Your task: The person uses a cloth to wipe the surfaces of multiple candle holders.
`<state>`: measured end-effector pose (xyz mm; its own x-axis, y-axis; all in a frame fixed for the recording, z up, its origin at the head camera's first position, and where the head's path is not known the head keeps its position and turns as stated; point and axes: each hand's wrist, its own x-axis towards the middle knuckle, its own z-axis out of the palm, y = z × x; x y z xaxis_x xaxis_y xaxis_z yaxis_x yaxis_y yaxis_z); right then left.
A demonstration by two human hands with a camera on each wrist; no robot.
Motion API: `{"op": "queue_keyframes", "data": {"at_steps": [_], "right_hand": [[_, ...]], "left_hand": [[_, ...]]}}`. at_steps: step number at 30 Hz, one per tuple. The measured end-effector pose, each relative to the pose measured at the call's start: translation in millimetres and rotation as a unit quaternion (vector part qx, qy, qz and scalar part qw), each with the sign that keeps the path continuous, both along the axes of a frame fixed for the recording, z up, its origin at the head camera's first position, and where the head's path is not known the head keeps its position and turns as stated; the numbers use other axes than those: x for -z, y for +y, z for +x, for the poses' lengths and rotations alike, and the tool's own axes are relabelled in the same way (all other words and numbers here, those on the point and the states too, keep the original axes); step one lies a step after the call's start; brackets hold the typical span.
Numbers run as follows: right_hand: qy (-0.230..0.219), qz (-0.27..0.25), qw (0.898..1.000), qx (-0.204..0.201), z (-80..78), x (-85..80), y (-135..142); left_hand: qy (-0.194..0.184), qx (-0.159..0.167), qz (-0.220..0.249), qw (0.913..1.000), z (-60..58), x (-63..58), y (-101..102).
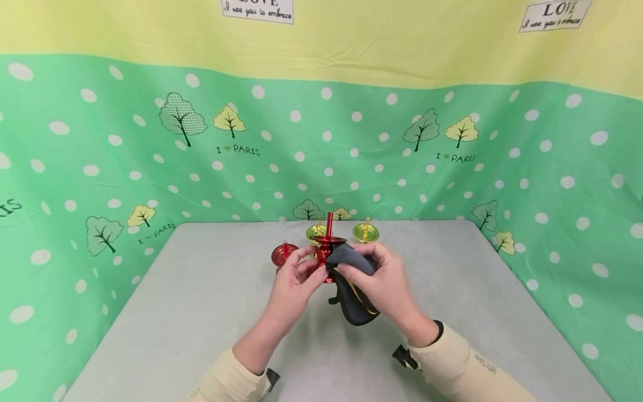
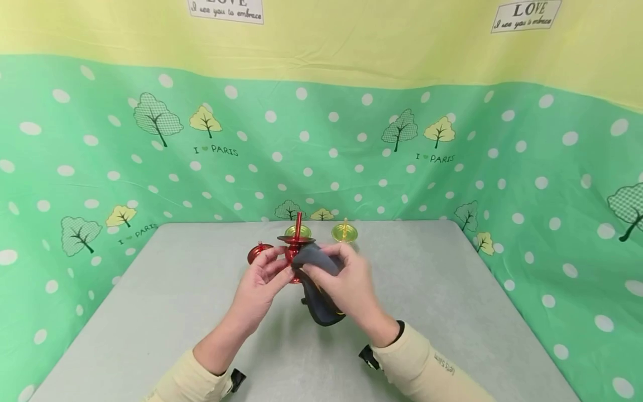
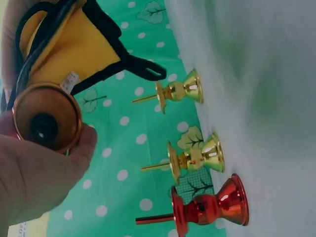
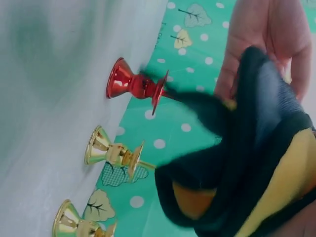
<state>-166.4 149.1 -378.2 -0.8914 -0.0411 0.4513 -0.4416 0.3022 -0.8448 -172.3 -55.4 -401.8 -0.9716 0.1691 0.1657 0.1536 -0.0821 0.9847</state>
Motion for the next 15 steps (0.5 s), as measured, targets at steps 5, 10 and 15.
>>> {"op": "queue_keyframes", "data": {"at_steps": [5,10,15], "right_hand": [[0.071,0.035,0.997,0.012,4.9,2.9,-2.5],[-0.006,-0.016,1.000,-0.002,-2.5,-2.4,1.6],[0.004,0.010,1.000,-0.008,1.0,-1.4,0.6]], "left_hand": [[0.012,-0.003,-0.002,0.9999,2.2,0.1,-0.5],[0.024,0.021,0.012,0.9994,3.3,-1.1,-4.9],[0.028,0.027,-0.028,0.9988,3.8,1.3,-6.0]]}}
